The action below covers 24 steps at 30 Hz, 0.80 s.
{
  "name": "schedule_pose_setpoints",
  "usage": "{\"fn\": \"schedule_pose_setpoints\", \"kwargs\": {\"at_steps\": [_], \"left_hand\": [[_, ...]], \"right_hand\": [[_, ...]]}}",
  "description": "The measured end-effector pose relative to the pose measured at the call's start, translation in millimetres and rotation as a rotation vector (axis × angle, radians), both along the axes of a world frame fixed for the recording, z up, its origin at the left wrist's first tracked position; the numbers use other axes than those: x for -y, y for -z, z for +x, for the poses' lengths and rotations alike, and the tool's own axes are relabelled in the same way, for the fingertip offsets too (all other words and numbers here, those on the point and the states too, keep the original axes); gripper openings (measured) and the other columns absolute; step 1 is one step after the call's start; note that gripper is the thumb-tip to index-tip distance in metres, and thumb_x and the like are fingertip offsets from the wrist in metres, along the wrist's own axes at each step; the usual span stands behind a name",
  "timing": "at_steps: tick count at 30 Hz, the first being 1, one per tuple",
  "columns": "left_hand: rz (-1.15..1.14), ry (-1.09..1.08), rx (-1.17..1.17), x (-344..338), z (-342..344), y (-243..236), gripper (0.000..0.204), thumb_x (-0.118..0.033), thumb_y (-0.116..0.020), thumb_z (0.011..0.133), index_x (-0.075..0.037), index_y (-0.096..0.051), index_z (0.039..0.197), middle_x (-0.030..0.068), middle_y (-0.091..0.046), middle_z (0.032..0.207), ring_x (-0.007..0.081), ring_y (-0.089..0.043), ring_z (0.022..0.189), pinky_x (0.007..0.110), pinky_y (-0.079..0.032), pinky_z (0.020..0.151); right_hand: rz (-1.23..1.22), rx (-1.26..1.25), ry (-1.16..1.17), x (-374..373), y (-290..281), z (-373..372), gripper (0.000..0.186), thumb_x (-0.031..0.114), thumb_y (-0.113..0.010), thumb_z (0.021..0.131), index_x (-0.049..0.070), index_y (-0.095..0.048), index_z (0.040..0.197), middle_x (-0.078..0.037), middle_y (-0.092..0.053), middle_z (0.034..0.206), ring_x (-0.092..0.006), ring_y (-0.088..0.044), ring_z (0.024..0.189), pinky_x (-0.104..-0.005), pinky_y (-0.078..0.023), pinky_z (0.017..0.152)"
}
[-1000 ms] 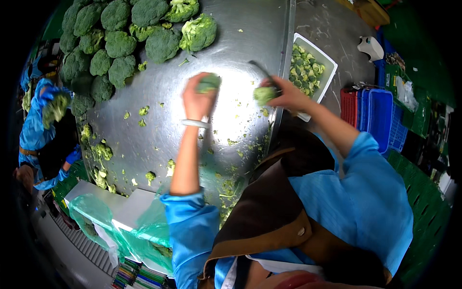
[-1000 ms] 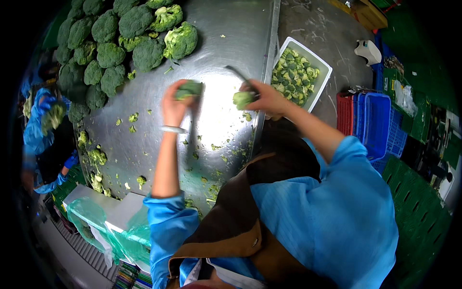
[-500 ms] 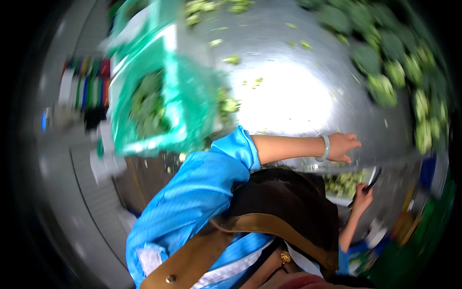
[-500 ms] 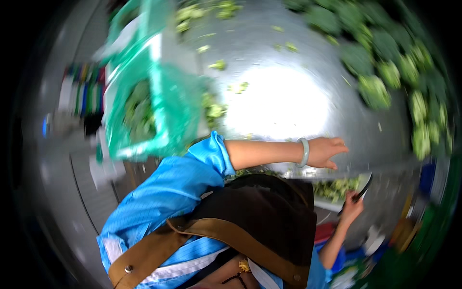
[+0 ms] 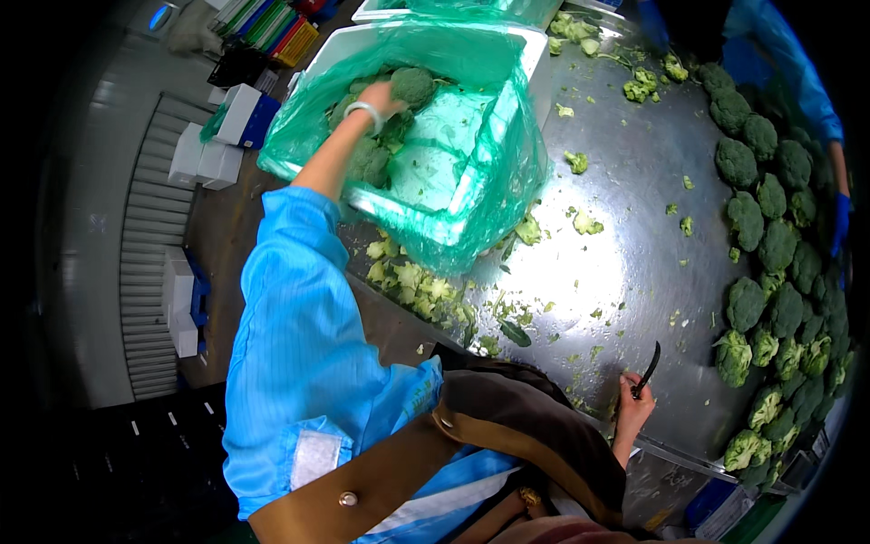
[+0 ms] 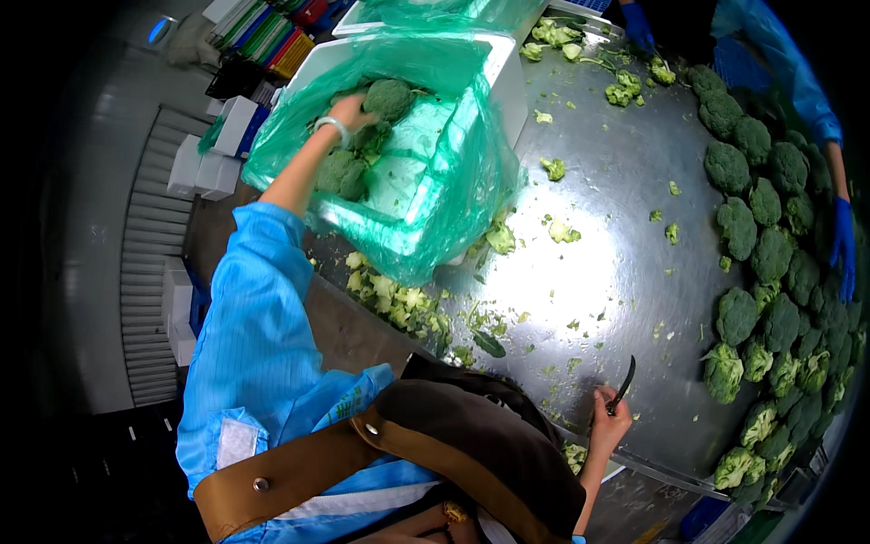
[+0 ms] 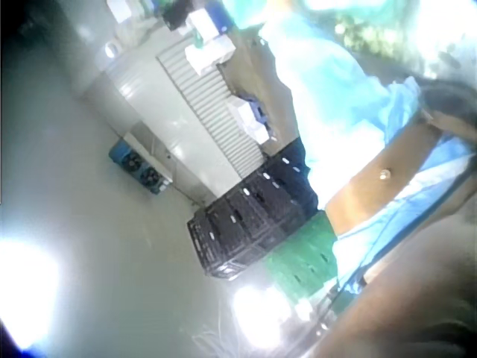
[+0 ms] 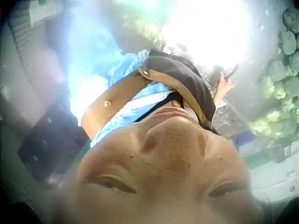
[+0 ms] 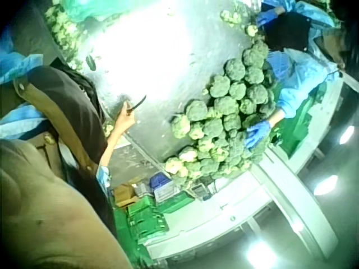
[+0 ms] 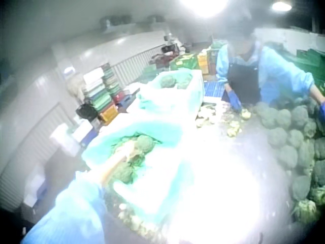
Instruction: The person uses a knife to cut broccoli florets from a larger head on a metal table. They trim the stems and separate the florets, placing the cut pieces into a green plastic bag. The process is repeated with multiple broccoli heads throughout the clip.
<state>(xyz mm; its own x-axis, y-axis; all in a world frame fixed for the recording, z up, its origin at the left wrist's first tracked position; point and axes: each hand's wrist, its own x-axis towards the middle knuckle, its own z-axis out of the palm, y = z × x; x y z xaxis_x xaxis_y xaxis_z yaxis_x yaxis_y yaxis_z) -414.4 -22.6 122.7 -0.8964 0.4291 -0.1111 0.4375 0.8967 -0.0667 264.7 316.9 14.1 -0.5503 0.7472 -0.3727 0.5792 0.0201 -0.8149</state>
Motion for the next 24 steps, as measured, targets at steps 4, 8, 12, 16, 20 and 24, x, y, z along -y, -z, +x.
{"fn": "schedule_pose_setpoints", "kwargs": {"at_steps": [4, 8, 12, 16, 20, 24], "left_hand": [[-0.313, -0.154, 0.171, 31.2, -37.2, 68.8, 0.107, -0.052, -0.083, 0.064, -0.014, -0.033, 0.151, 0.0166, -0.034, 0.155, 0.0387, -0.038, 0.138, 0.049, -0.037, 0.111], [-0.293, -0.279, 0.221, 16.9, -79.5, 133.0, 0.121, -0.05, -0.086, 0.062, -0.027, -0.016, 0.157, 0.0109, -0.025, 0.16, 0.0399, -0.024, 0.146, 0.062, -0.029, 0.111], [-0.3, -0.316, 0.113, 109.0, -132.3, 145.2, 0.12, -0.047, -0.088, 0.063, -0.029, -0.015, 0.156, 0.0123, -0.026, 0.16, 0.0412, -0.022, 0.147, 0.064, -0.028, 0.111], [-0.25, -0.154, 0.083, 55.5, -90.9, 139.3, 0.111, -0.04, -0.089, 0.062, -0.029, -0.024, 0.152, 0.0181, -0.03, 0.155, 0.0442, -0.026, 0.143, 0.063, -0.033, 0.107], [-0.197, 0.102, -0.124, 22.6, -30.0, 77.7, 0.098, -0.028, -0.088, 0.059, -0.028, -0.039, 0.144, 0.0173, -0.041, 0.144, 0.0437, -0.041, 0.13, 0.062, -0.041, 0.099], [0.191, 0.38, -0.467, -11.0, 68.7, -25.6, 0.078, -0.015, -0.081, 0.061, -0.018, -0.053, 0.134, 0.0202, -0.051, 0.132, 0.0432, -0.051, 0.116, 0.048, -0.045, 0.098]], "right_hand": [[0.022, 0.006, -0.058, 1.6, 16.6, -5.7, 0.012, 0.006, -0.074, 0.083, 0.002, -0.071, 0.094, -0.002, -0.063, 0.075, -0.0091, -0.05, 0.065, -0.0264, -0.041, 0.06], [0.046, 0.117, -0.076, 17.0, 18.6, -7.0, 0.014, 0.006, -0.072, 0.082, 0.001, -0.071, 0.096, -0.009, -0.068, 0.08, -0.0163, -0.058, 0.067, -0.0303, -0.045, 0.064], [0.033, 0.015, -0.14, 34.6, 21.0, -34.3, 0.015, 0.006, -0.071, 0.082, 0.001, -0.071, 0.096, -0.015, -0.07, 0.083, -0.027, -0.068, 0.077, -0.0353, -0.05, 0.069], [0.083, 0.025, -0.125, 38.1, 19.6, -52.9, 0.011, 0.005, -0.071, 0.082, 0.001, -0.069, 0.092, -0.016, -0.07, 0.084, -0.0299, -0.07, 0.08, -0.0368, -0.052, 0.069], [0.253, -0.018, -0.261, 31.4, 14.2, -52.1, 0.012, 0.011, -0.068, 0.084, 0.002, -0.067, 0.091, -0.019, -0.066, 0.086, -0.0409, -0.064, 0.08, -0.0453, -0.051, 0.069], [0.334, 0.018, -0.233, 27.8, 14.0, -52.3, 0.016, 0.014, -0.068, 0.082, 0.003, -0.067, 0.093, -0.018, -0.065, 0.086, -0.039, -0.064, 0.08, -0.0447, -0.052, 0.072]]}}
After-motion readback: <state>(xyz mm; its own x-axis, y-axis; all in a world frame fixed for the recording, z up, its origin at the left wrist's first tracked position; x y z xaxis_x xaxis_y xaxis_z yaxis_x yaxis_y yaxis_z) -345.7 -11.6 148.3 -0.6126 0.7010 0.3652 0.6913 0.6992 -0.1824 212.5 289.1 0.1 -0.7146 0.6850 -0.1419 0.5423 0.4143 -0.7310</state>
